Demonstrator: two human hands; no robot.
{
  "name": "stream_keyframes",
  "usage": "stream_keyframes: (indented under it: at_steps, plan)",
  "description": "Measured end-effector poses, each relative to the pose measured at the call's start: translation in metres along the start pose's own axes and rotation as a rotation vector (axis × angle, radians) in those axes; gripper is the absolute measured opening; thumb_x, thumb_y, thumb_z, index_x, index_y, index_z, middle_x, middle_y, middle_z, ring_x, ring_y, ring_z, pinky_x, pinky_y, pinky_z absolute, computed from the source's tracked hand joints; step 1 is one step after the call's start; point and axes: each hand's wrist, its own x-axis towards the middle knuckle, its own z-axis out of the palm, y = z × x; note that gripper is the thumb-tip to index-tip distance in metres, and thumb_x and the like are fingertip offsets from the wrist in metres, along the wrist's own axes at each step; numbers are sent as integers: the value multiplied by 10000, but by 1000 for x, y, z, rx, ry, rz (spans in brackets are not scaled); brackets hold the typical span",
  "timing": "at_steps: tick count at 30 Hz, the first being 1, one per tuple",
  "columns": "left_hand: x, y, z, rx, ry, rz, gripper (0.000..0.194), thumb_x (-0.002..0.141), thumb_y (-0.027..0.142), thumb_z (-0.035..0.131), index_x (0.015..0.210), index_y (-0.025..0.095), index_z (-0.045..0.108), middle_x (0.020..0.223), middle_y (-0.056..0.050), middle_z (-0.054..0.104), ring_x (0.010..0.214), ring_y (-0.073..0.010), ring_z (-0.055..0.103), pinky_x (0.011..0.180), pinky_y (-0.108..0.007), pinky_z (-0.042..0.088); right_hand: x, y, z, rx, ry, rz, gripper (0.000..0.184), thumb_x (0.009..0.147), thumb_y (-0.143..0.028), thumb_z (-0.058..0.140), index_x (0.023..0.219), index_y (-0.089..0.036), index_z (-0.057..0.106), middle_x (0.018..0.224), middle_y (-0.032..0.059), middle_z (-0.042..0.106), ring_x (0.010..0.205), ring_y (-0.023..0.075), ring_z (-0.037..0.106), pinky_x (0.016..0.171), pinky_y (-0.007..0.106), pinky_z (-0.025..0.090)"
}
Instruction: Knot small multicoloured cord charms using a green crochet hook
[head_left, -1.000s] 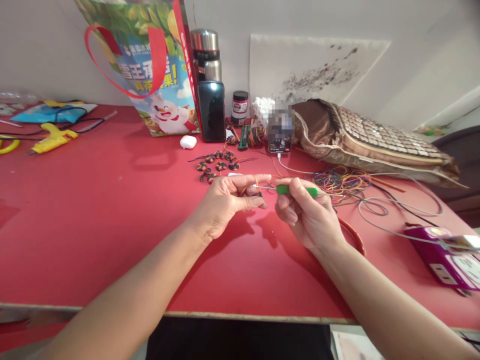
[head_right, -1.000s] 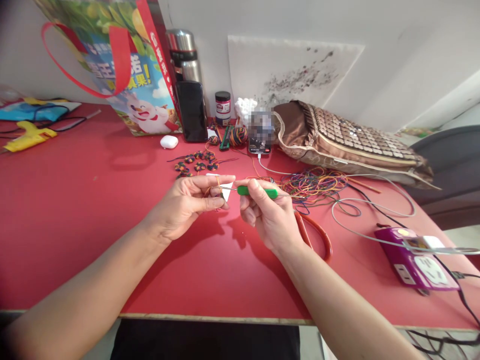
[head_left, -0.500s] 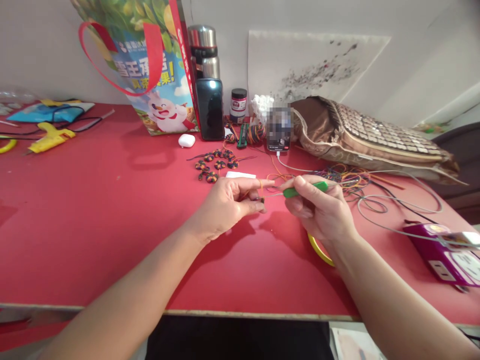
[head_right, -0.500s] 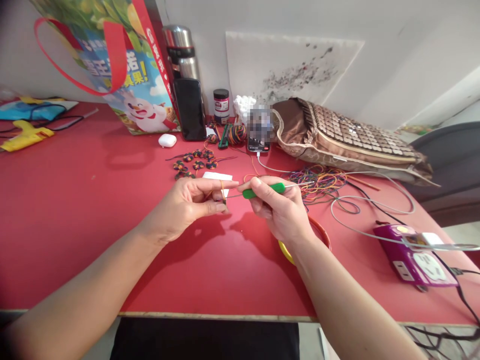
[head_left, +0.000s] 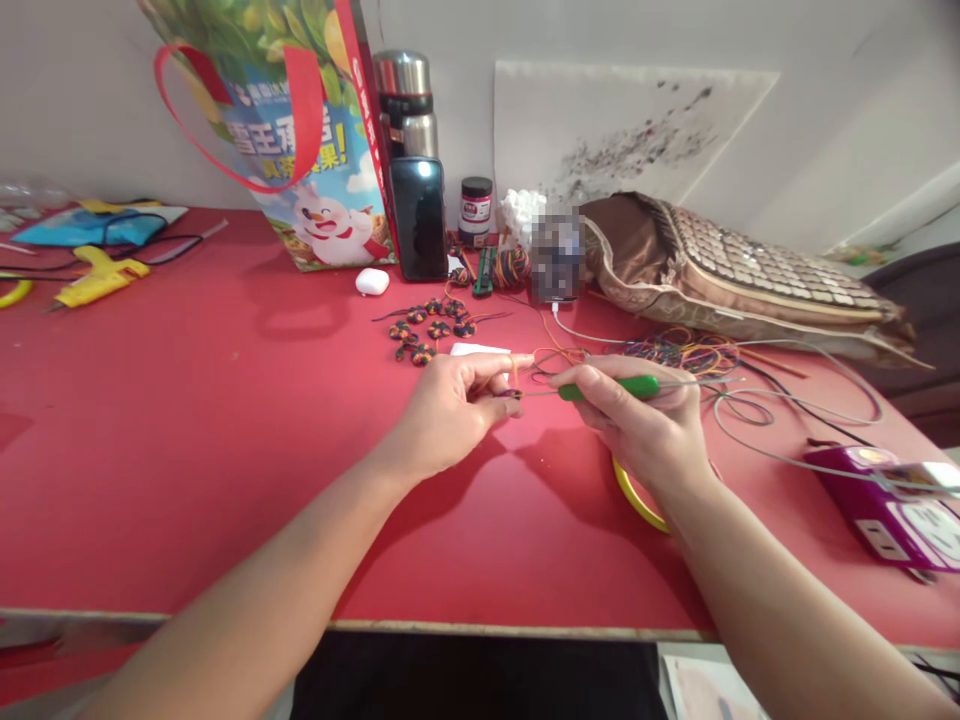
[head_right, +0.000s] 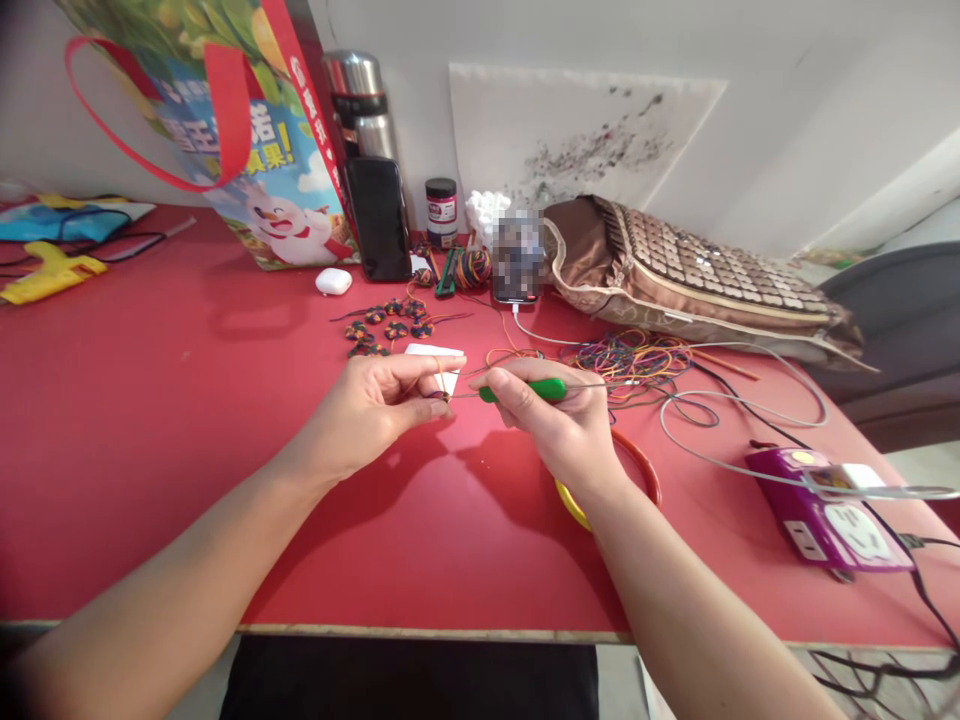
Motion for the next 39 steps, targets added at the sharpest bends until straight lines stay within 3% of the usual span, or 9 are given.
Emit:
stream_keyframes:
  at_steps: [4,9,15,21,28,32,39]
  plan:
    - [1,0,2,-247,71,-80,471,675,163,907,1140,156,835,703,47,598,712,-121,598,772,-310,521,-4,-3,4,-219,-64,-271,135,979,-254,744,938,-251,873,668,3,703,564,119,580,539,264,470]
    - [1,-1,2,-514,45,-173,479,598,177,991,1056,185,848,740,34,692,720,-109,676,768,-276,523,-4,-2,7,-397,-180,-647,233,989,-138,707,1177,-216,820,875,59,781,702,152,701,631,276,577]
    - [2,-2,2,-693,-14,-220,465,572,186,1020,1011,187,866,698,40,642,648,-64,613,558,-181,375,-4,5,7,-557,-196,-840,391,1010,-89,658,1387,-186,691,961,99,771,819,193,755,713,313,631]
    - [-1,0,6,-711,28,-162,453,603,192,1015,1032,222,874,729,40,644,640,-49,537,619,-195,435,-8,2,14,-822,-97,-1020,453,1012,-83,634,1462,-132,613,846,77,752,690,192,717,610,296,596]
    - [-1,-2,8,-655,75,-96,435,636,211,995,1052,225,870,733,43,630,665,-60,543,686,-227,458,-11,3,19,-857,-52,-1000,497,989,-60,644,1480,-130,611,821,72,754,655,196,710,603,302,592]
    - [0,-2,5,-489,112,-46,448,629,217,984,1062,211,869,734,35,638,713,-100,600,705,-257,482,-15,2,19,-703,-54,-850,373,985,-64,642,1340,-160,708,879,83,755,667,170,685,597,288,566]
    - [2,-1,-2,-272,45,-3,264,703,255,935,953,193,878,836,-44,765,784,-166,675,763,-318,546,-13,-10,12,-464,-39,-560,241,981,-116,639,1076,-234,827,802,40,764,660,161,668,631,298,557]
